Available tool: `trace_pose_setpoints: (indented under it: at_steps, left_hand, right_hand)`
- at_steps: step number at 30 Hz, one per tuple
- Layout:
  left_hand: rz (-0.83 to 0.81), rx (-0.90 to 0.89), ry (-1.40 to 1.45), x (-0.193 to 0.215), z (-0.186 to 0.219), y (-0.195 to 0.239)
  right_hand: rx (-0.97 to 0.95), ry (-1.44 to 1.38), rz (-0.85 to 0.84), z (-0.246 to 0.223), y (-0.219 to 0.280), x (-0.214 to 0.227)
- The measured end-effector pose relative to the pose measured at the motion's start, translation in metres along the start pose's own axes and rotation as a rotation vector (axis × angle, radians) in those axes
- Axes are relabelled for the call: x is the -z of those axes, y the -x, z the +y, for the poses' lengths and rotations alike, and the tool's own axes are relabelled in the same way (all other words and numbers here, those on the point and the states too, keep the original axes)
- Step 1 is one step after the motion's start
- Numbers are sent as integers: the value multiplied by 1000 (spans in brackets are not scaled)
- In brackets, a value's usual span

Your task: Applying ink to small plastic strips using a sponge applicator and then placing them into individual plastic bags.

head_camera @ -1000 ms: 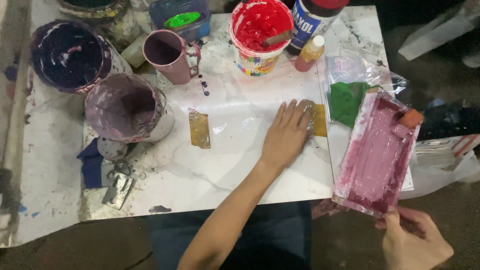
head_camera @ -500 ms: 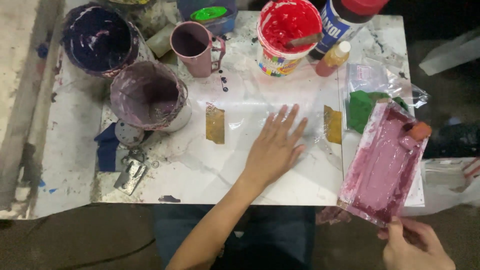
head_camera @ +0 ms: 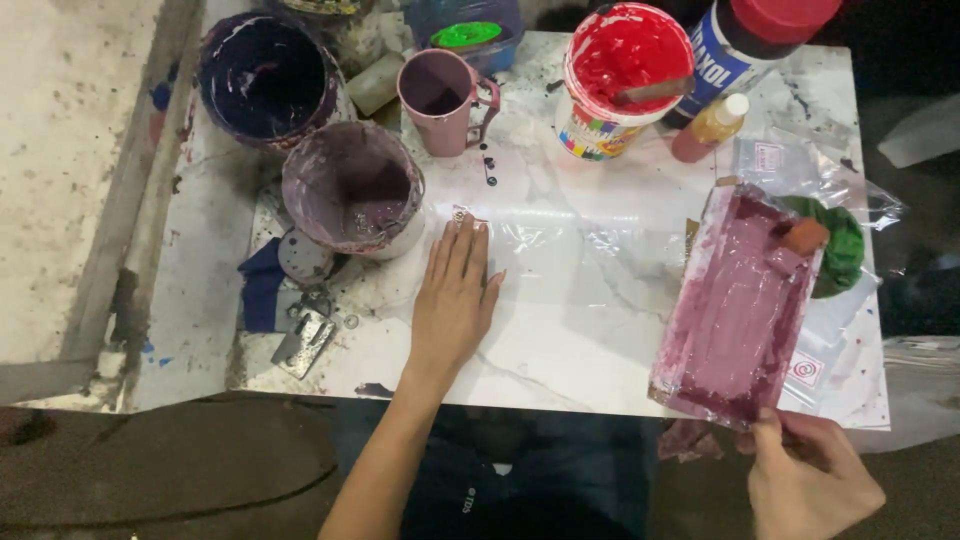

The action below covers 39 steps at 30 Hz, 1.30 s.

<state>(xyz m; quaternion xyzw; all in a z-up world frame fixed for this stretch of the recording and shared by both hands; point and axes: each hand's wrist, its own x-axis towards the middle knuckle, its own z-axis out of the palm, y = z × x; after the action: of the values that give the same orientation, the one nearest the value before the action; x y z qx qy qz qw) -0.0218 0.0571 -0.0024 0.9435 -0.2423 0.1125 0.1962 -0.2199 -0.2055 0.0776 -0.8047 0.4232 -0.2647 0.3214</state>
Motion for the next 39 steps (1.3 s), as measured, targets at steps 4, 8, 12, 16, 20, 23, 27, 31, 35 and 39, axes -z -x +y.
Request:
trace_pose_setpoints:
  at_steps: [4, 8, 12, 16, 20, 23, 27, 31, 35, 39]
  left_hand:
    - [19, 40, -16, 1, -1, 11]
    - [-6, 74, 92, 7, 2, 10]
    - [83, -29, 100, -16, 42, 3]
    - [-168, -304, 244, -55, 114, -17]
    - [-101, -414, 62, -111, 159, -27]
    - [-244, -422, -11, -116, 167, -27]
    - [-293, -401, 5, -107, 168, -32]
    - [-185, -411, -21, -107, 167, -31]
    - [-163, -441, -82, -93, 163, -34]
    - [-131, -452, -23, -72, 144, -30]
  right_hand:
    - [125, -103, -40, 8, 4, -7]
    - [117, -43, -19, 6, 1, -8]
    - [114, 24, -21, -2, 0, 2]
    - [288, 75, 63, 37, -12, 8]
    - [339, 64, 108, 66, -26, 15]
    - [252, 12, 94, 45, -17, 19]
    - [246, 1, 92, 37, -13, 21]
    - [263, 97, 84, 55, -17, 18]
    - [215, -55, 64, 39, -13, 10]
    - [220, -46, 61, 35, -13, 8]
